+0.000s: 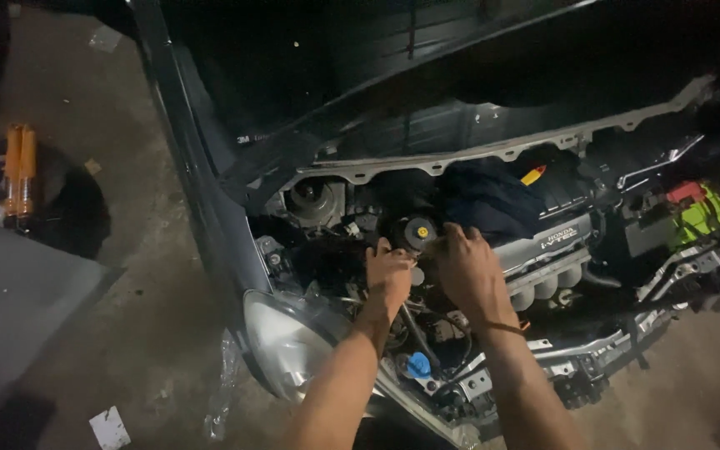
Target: The person works on the engine bay of a car with the hood open. They use a wrench to tighten bolts near the headlight and engine block, then manipulate various hoses and connectors within the engine compartment.
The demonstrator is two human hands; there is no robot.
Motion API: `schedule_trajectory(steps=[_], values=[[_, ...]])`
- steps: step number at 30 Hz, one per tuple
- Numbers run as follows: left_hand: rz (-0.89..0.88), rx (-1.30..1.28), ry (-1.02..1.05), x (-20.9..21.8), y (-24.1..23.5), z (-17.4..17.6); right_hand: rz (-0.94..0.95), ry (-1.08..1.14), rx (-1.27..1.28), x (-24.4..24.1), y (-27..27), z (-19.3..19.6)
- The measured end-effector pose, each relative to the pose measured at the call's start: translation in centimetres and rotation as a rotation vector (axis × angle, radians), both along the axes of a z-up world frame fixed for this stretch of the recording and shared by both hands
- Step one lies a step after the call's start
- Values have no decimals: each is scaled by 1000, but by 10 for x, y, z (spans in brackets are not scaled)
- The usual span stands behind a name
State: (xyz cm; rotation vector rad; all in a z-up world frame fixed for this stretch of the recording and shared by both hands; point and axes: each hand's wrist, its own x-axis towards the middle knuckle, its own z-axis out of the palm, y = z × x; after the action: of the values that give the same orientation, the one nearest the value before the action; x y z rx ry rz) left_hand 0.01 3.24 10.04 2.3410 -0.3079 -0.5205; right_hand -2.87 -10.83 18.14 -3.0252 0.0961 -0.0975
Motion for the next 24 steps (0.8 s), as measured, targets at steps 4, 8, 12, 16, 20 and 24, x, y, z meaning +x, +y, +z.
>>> schedule_trajectory(steps=[4,8,12,16,20,24], values=[[5,191,-165,5,-21,-70,49,34,-50,-3,8,8],[-103,795,-522,2,-36,-82,-49,37,-115,-7,7,15],[-139,782,-560,4,-30,-66,-27,112,-17,-2,14,15],[-60,281,-463,9,-19,-76,-61,251,188,-5,17,50],[98,455,-625,13,-38,-117,-132,154,96,-2,27,31],[308,678,-823,12,-55,-160,-135,215,-173,3,3,-10]])
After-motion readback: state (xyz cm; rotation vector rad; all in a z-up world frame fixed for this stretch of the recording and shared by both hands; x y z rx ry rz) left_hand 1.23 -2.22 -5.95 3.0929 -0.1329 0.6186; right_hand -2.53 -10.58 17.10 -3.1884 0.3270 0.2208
